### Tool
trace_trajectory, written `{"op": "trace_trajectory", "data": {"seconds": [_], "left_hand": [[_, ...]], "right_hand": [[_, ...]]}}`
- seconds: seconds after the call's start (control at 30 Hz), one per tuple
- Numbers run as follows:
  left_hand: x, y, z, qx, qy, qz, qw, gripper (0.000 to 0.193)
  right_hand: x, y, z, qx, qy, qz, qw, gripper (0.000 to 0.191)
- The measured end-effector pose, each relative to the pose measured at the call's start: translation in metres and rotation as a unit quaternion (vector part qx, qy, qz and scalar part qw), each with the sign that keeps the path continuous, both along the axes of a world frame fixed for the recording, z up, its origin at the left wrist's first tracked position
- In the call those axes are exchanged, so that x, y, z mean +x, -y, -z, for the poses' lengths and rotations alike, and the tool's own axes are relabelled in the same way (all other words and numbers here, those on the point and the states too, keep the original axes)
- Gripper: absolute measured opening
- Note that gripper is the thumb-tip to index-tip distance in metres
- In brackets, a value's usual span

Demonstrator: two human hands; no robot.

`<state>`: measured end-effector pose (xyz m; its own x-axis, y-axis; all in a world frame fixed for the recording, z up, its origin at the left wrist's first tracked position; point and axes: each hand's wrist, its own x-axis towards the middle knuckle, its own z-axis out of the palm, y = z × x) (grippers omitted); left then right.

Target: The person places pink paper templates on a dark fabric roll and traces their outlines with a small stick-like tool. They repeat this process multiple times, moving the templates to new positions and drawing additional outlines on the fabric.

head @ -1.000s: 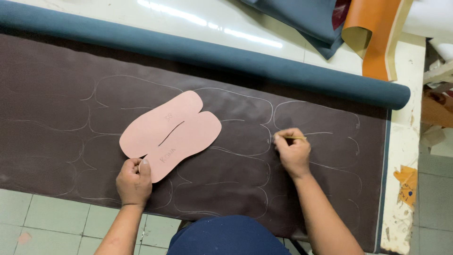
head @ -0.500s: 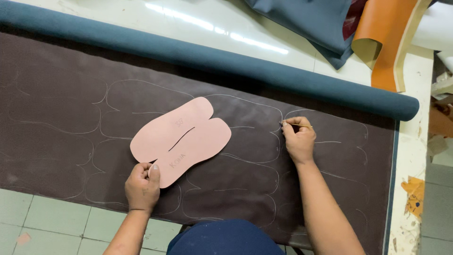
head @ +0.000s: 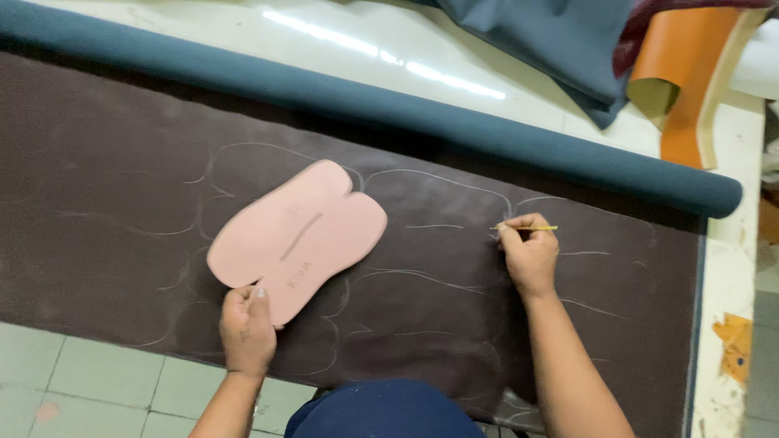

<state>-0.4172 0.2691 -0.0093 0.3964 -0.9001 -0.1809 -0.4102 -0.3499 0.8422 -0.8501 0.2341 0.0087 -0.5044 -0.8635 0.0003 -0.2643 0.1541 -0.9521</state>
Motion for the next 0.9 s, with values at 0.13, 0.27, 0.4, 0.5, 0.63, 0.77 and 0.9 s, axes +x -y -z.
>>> {"op": "trace_trajectory", "data": {"seconds": [0.13, 0.27, 0.4, 0.5, 0.63, 0.77, 0.9], "left_hand": [[0.068, 0.02, 0.009, -0.147, 0.109, -0.02, 0.983, 0.034], [0.14, 0.05, 0.014, -0.117, 0.212, -0.055, 0.969, 0.034], [0.181, 0.068, 0.017, -0.066, 0.284, -0.023, 0.956, 0.036], [0.188, 0.074, 0.023, -0.039, 0.32, -0.02, 0.946, 0.035], [0.189, 0.075, 0.023, -0.047, 0.323, -0.024, 0.945, 0.035], [0.19, 0.076, 0.019, -0.036, 0.303, -0.014, 0.952, 0.034], [0.189, 0.078, 0.018, -0.034, 0.309, -0.017, 0.95, 0.033]], "right_hand": [[0.078, -0.006, -0.005, 0.01, 0.07, -0.113, 0.991, 0.006], [0.16, 0.002, 0.0, 0.025, 0.138, -0.174, 0.975, 0.01], [0.208, 0.023, 0.009, 0.018, 0.126, -0.183, 0.975, 0.01], [0.225, 0.03, 0.014, -0.007, 0.075, -0.177, 0.981, 0.01], [0.234, 0.031, 0.016, 0.01, 0.051, -0.156, 0.986, 0.01], [0.235, 0.031, 0.012, 0.015, 0.071, -0.154, 0.985, 0.008], [0.235, 0.032, 0.009, 0.019, 0.077, -0.172, 0.982, 0.013]]}}
